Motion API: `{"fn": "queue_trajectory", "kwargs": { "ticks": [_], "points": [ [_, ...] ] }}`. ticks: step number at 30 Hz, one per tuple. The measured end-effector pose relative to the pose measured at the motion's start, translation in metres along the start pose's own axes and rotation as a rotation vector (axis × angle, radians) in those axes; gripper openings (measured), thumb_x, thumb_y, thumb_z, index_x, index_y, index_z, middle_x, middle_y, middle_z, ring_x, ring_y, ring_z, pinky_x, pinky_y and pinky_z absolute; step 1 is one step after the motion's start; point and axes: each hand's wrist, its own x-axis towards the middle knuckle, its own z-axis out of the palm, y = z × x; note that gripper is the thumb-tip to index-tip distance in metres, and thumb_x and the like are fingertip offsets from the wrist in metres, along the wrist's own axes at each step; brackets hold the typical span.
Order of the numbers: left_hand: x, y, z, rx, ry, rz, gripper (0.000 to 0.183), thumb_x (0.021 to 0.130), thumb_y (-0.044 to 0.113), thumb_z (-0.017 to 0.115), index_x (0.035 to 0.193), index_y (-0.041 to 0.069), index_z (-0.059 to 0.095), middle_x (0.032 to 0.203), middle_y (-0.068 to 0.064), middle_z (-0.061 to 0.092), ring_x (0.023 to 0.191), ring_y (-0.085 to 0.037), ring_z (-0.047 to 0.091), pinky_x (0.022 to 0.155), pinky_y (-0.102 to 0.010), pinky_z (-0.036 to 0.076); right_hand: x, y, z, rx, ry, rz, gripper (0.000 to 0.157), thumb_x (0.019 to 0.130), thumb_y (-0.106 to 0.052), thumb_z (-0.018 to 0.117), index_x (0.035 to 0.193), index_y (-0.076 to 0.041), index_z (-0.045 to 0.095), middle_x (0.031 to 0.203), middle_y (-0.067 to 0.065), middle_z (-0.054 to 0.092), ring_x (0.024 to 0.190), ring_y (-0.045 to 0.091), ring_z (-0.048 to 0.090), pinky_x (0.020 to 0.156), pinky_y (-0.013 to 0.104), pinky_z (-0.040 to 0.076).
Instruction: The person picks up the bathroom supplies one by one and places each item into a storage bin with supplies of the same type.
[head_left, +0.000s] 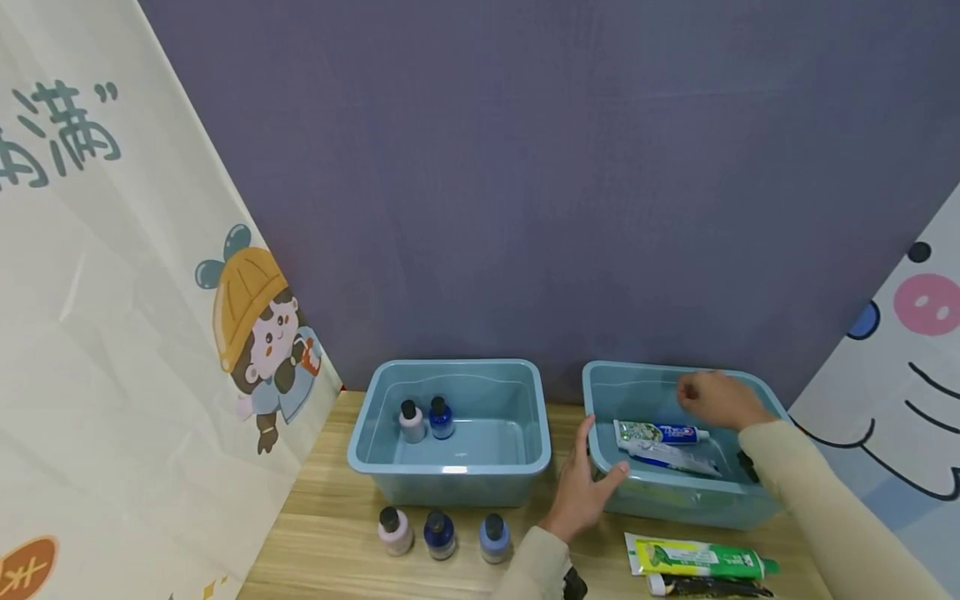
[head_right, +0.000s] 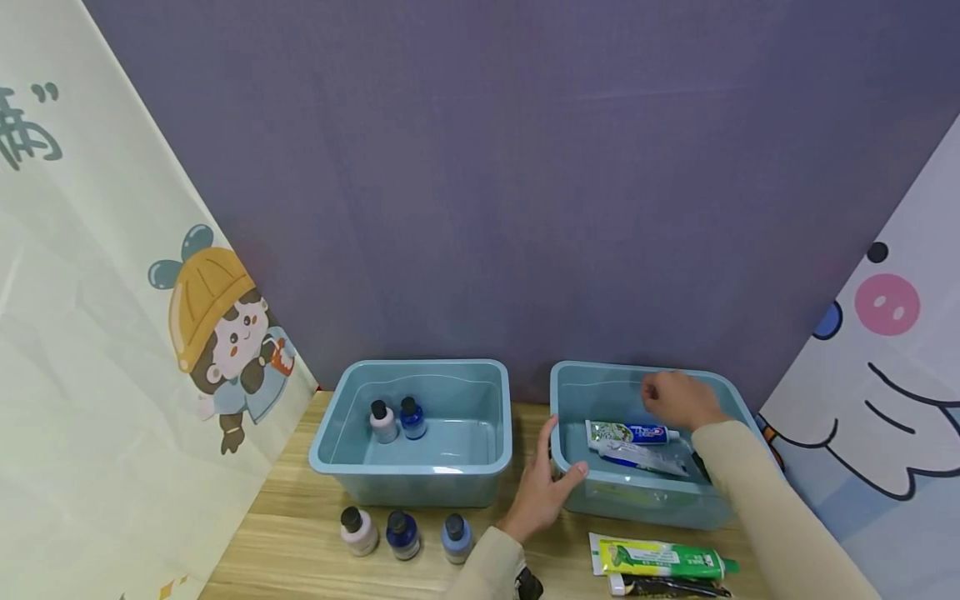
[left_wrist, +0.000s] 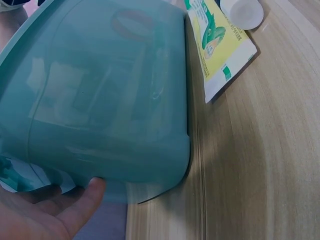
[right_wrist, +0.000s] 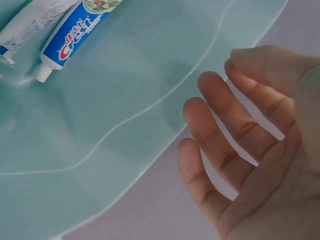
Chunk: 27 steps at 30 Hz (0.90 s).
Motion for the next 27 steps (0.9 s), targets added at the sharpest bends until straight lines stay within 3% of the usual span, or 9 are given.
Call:
{"fn": "queue_trajectory", "kwargs": {
  "ticks": [16,27],
  "points": [
    [0.001,-0.002,0.001,0.005,0.009,0.003,0.081,0.096,0.062,0.059,0.157,0.056,0.007,0.168,0.003,0.028,0.149,-0.030,0.038,0.112,-0.059,0.041,-0.029,-0.012,-0.011,-0.039,0.130,-0.039,0.010,0.095,-0.015,0.069,0.086,-0.020,0.069,0.081,-0.007,0.069,0.068,0.008,0.055,0.064,0.034,0.050],
    [0.001,-0.002,0.001,0.005,0.013,0.001,0.080,0.097,0.058,0.060,0.157,0.056,0.007,0.169,0.007,0.025,0.151,-0.028,0.035,0.114,-0.059,0.039,-0.059,-0.017,-0.013,0.006,0.213,0.001,0.005,0.095,-0.017,0.072,0.100,-0.019,0.074,0.091,-0.005,0.072,0.076,0.010,0.062,0.062,0.034,0.051]
  ]
}}
